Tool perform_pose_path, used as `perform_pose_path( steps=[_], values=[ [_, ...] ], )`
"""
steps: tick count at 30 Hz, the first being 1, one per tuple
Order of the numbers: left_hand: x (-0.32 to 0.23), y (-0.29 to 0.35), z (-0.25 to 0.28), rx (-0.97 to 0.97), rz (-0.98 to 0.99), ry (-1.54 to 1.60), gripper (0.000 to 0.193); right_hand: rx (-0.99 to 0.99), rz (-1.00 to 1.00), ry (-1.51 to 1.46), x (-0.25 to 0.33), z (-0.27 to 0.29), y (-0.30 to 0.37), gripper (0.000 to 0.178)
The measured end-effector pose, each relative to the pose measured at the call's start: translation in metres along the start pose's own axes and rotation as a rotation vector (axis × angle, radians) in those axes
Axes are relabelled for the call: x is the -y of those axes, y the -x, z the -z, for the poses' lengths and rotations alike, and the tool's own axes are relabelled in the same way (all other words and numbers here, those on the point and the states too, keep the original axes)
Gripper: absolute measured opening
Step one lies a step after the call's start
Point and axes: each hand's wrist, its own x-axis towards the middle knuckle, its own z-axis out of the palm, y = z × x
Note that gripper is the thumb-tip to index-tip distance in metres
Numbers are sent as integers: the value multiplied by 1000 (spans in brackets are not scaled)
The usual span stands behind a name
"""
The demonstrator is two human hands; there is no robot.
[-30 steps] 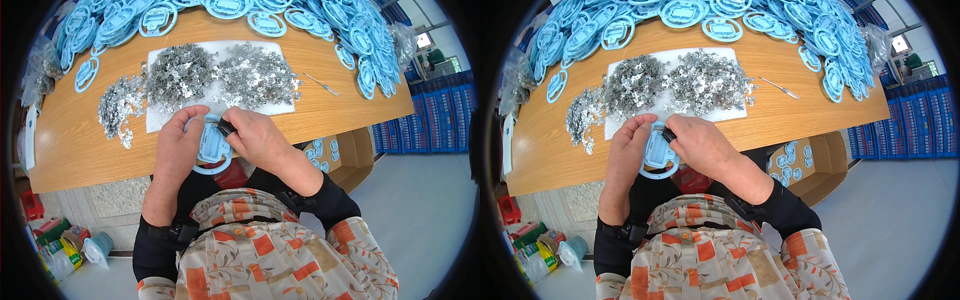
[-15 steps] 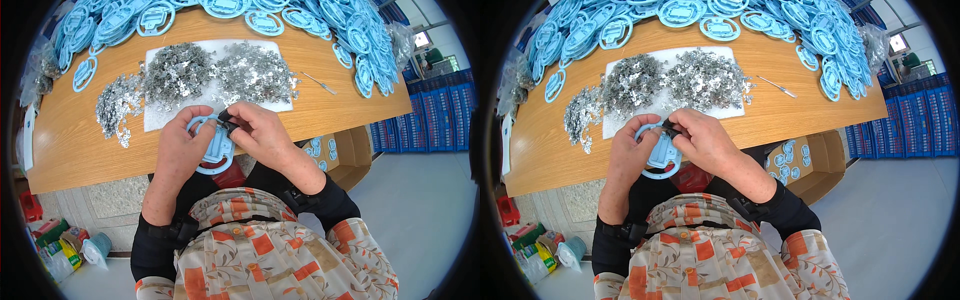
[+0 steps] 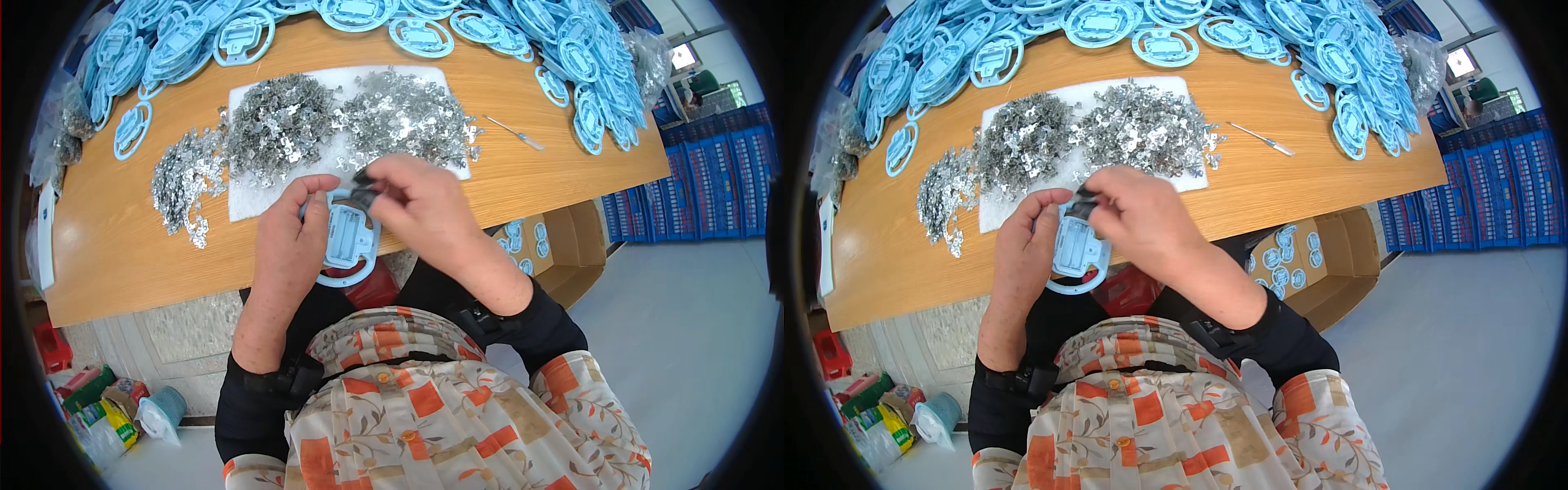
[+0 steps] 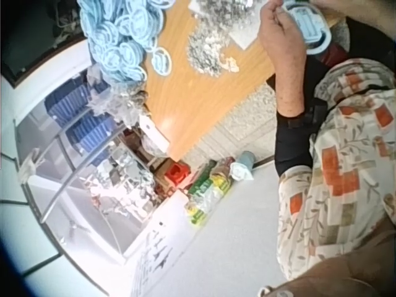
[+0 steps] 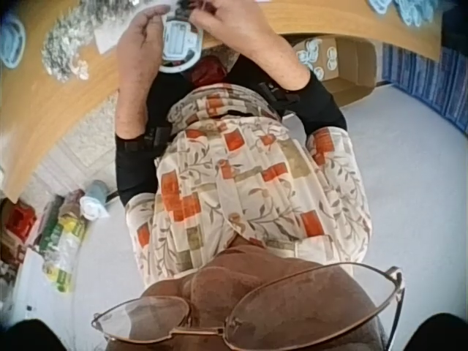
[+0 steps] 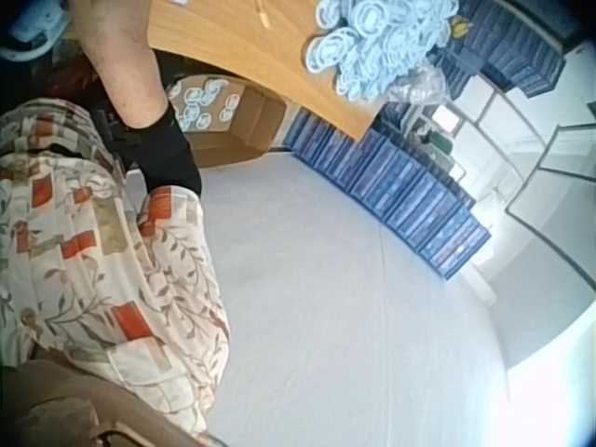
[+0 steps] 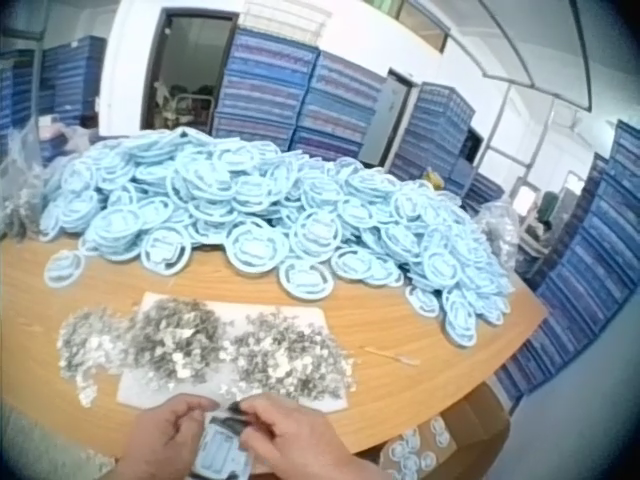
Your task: The recorder is assembling small silver metal parts into light blue circular plastic components at a workshop table.
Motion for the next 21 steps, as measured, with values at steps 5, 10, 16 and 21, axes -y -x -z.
perform_pose_path(
  steps=[5,10,16,21],
  values=[
    [-1,2,3,10,58,74,23,-524,-111,189,-48,59,12,25],
    [-11,3,0,42,116,175,24,-549,-132,716,-117,117,29,28],
    [-8,2,0,62,123,174,30,-319,-207,788,-135,128,31,27],
    [-12,4,-2,34,131,167,27,-394,-136,815,-137,127,29,24]
  ],
)
